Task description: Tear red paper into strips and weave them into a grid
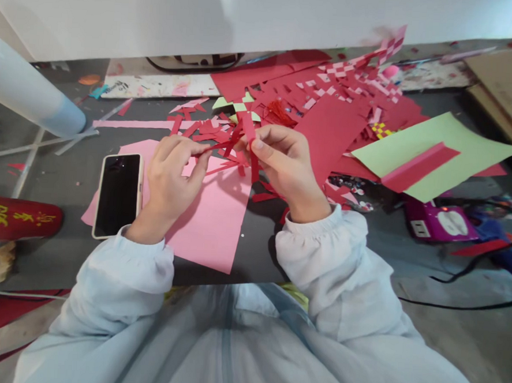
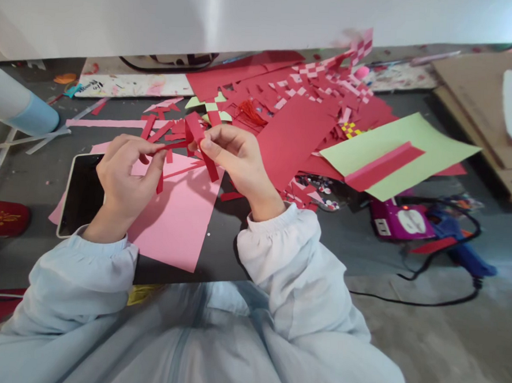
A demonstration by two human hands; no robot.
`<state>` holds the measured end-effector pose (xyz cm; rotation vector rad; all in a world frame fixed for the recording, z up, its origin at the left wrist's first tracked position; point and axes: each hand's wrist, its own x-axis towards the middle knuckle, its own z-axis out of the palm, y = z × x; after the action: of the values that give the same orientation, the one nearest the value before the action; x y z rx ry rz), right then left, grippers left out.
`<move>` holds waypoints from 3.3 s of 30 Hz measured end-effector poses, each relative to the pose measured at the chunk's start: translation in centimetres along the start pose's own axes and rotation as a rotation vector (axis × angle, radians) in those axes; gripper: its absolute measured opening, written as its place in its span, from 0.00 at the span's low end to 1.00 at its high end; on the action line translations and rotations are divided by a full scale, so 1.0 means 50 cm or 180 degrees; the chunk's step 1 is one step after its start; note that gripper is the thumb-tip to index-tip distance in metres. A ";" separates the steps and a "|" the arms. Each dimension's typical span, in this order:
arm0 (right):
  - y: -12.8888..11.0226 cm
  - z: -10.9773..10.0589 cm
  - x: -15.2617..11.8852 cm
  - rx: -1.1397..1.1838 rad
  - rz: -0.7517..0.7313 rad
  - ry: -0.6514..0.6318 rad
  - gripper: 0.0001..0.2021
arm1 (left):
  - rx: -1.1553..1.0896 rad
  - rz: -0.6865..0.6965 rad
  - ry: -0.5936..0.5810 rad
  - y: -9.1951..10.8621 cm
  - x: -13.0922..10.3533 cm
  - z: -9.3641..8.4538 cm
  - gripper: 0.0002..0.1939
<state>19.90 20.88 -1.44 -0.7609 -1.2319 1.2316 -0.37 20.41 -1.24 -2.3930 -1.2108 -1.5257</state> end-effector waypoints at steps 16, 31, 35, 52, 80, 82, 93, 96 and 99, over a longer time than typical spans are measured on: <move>0.004 0.023 -0.002 -0.0588 0.0710 0.0129 0.16 | -0.0240 -0.0551 0.0014 0.011 0.007 0.000 0.07; 0.032 0.013 0.009 -0.0277 0.0454 0.0400 0.15 | -0.0993 -0.1218 0.0079 0.000 0.003 0.004 0.11; 0.030 0.014 0.008 -0.0326 0.0505 0.0259 0.18 | -0.1167 -0.1553 0.0086 0.001 0.005 0.004 0.15; 0.020 0.039 -0.002 -0.0579 0.0659 -0.0062 0.17 | -0.1630 -0.2090 0.0055 0.006 0.003 0.016 0.19; 0.007 0.037 -0.001 -0.0938 0.1170 -0.0552 0.19 | -0.2711 -0.2996 -0.0594 0.005 0.007 0.011 0.13; -0.003 0.032 -0.001 -0.1085 0.1250 -0.0773 0.19 | -0.2601 -0.3092 -0.0701 0.011 0.012 0.004 0.10; -0.056 -0.016 0.008 -0.1703 0.2165 -0.2491 0.16 | -0.2186 -0.3706 -0.1846 0.030 0.040 -0.020 0.04; -0.064 -0.027 0.008 -0.1690 0.2382 -0.2731 0.18 | -0.2017 -0.3775 -0.2403 0.029 0.037 -0.018 0.06; -0.063 -0.033 0.008 -0.1661 0.2400 -0.2652 0.21 | -0.1454 -0.3292 -0.2901 0.024 0.029 -0.016 0.08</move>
<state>22.28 20.80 1.23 -1.2173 -2.1032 1.9862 0.09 20.08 0.73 -3.0763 -2.8846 -0.7192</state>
